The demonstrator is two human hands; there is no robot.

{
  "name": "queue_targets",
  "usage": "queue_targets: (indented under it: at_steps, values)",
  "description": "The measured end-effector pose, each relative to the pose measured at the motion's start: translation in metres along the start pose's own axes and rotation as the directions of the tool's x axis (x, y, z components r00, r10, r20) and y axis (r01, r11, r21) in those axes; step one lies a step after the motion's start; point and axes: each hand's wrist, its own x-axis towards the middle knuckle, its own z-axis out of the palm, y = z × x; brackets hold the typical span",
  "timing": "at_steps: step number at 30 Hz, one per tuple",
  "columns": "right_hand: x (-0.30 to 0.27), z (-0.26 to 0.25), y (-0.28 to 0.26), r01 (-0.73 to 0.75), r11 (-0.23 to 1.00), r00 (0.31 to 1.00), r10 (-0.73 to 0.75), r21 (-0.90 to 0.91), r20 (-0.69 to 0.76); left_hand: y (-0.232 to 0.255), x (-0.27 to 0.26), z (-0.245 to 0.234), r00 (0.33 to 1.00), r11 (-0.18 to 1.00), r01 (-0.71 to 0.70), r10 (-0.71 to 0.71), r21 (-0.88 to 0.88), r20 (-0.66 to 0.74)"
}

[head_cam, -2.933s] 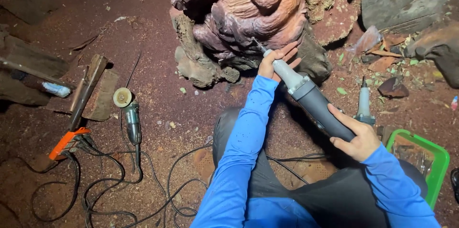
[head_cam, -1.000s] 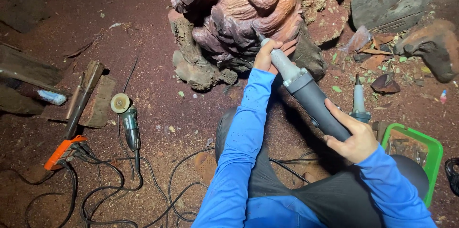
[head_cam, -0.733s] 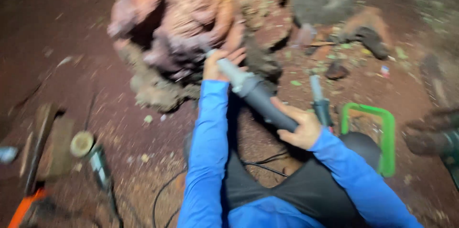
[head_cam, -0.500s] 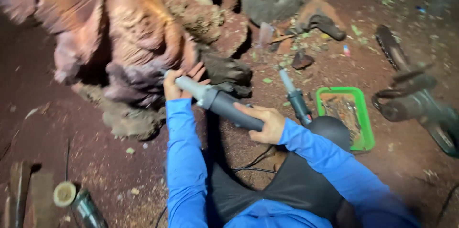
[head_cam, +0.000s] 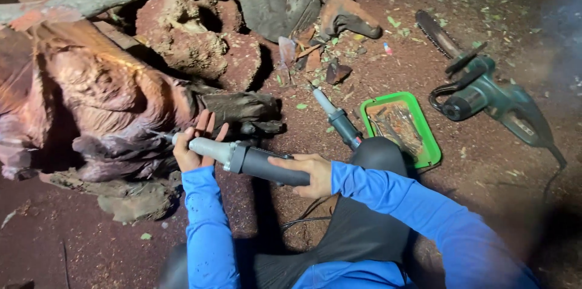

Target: Carving intricate details into a large wooden sculpture using a power rotary tool.

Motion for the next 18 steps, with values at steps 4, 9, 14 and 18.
queue_targets:
  at_steps: [4, 9, 14, 18]
  values:
    - [0.001, -0.044, -0.036, -0.059, 0.997, 0.992, 0.053, 0.055, 0.111, -0.023, 0.035, -0.056, 0.990, 0.999, 0.021, -0.024, 0.025, 0.136]
    - [-0.008, -0.059, -0.013, -0.155, 0.984, 0.974, 0.137, 0.086, 0.179, -0.046, 0.037, -0.056, 0.993, 0.997, 0.029, -0.021, -0.066, 0.115]
    - [-0.016, -0.056, -0.011, -0.193, 0.976, 0.965, 0.170, 0.102, 0.199, -0.065, 0.032, -0.063, 0.997, 0.977, 0.033, -0.019, -0.209, 0.069]
    - [-0.018, -0.049, -0.006, -0.259, 0.966, 0.940, 0.251, 0.004, 0.231, -0.076, 0.035, -0.066, 0.990, 0.975, 0.027, 0.005, -0.221, 0.144]
